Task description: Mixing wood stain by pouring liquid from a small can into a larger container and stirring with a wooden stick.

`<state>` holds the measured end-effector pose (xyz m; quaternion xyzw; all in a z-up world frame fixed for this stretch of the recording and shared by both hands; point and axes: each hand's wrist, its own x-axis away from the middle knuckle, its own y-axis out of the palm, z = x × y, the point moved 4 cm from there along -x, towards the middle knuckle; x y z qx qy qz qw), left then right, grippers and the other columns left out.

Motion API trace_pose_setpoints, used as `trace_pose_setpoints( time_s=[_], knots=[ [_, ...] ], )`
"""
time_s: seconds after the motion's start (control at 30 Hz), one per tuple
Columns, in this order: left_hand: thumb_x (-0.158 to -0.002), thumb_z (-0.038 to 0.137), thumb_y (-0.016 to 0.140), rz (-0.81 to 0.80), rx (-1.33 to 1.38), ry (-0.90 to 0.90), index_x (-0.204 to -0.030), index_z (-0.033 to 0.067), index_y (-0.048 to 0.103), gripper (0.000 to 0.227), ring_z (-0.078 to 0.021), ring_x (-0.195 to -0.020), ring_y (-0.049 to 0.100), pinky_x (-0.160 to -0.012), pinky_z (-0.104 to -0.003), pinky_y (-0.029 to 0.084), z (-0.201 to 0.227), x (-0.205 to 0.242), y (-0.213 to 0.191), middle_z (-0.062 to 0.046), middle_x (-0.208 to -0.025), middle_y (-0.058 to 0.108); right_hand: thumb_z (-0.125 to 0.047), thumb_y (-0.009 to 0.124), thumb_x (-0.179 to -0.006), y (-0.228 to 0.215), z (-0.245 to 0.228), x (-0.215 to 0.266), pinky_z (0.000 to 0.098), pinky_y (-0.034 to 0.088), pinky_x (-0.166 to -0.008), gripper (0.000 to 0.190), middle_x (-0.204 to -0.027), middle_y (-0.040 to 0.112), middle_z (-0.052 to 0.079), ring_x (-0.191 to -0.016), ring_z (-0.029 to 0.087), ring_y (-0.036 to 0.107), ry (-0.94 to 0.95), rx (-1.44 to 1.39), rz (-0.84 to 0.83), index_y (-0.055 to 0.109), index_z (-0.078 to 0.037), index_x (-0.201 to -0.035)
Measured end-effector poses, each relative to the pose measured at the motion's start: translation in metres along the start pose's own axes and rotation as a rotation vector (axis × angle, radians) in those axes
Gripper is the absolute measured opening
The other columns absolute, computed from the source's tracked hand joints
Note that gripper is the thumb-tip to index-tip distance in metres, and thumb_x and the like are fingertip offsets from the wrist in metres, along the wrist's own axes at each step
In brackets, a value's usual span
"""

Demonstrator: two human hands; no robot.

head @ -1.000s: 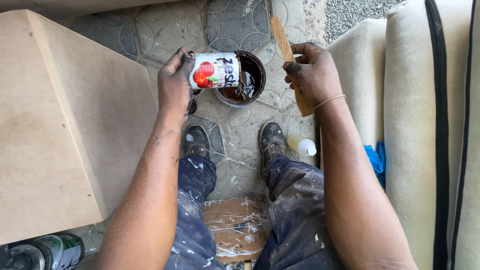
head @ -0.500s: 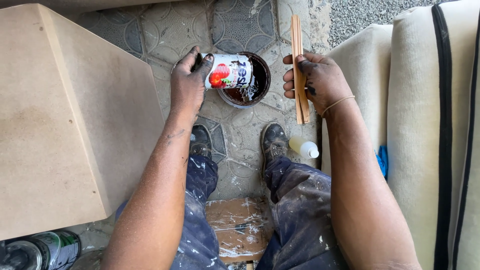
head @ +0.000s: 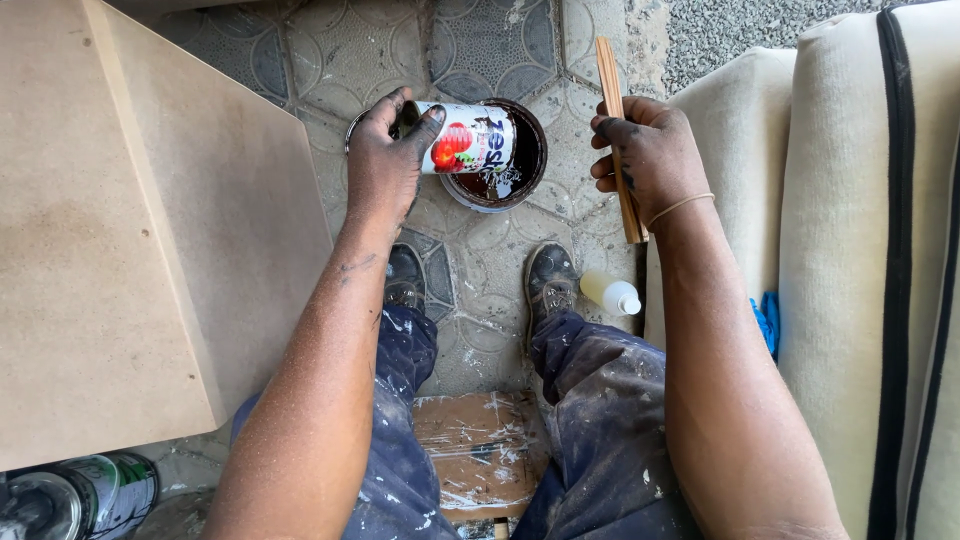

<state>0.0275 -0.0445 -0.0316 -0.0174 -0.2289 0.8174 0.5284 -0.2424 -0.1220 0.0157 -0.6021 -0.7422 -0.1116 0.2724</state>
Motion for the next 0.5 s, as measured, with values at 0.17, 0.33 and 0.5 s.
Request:
trace_pose_setpoints(
  time_s=[0.17,0.33,0.5],
  knots=[
    [-0.09,0.026,0.076,0.004,0.032,0.009,-0.133,-0.0027,0.06,0.055,-0.0221,-0.115,0.071,-0.098,-0.03,0.055,-0.002,-0.001,0.002,-0.02,-0.13,0.069,-0.016,0.052,-0.107,-0.003,0.008,-0.008,0.0241,0.053,-0.055,0.017,-0.085,0.065,0.005,-0.062,0.014,0.063,0.004,-0.039,0.0,0.066,-0.005,-0.105],
    [-0.088,0.025,0.079,-0.008,-0.004,0.028,-0.132,-0.0038,0.06,0.056,-0.0236,-0.114,0.072,-0.096,-0.03,0.058,0.003,0.002,0.001,-0.022,-0.129,0.068,-0.014,0.044,-0.107,-0.003,0.009,-0.008,0.0235,0.052,-0.06,0.021,-0.092,0.073,0.006,-0.068,0.013,0.065,0.017,-0.054,-0.024,0.063,-0.009,-0.115],
    [-0.085,0.023,0.083,0.018,-0.064,0.098,-0.128,-0.0043,0.062,0.055,-0.0231,-0.111,0.072,-0.097,-0.031,0.055,0.003,0.003,0.001,-0.019,-0.125,0.071,-0.015,0.044,-0.107,-0.003,0.012,-0.011,0.0225,0.05,-0.055,0.023,-0.09,0.073,0.004,-0.065,0.012,0.066,-0.003,-0.007,-0.034,0.063,-0.011,-0.12]
  ],
)
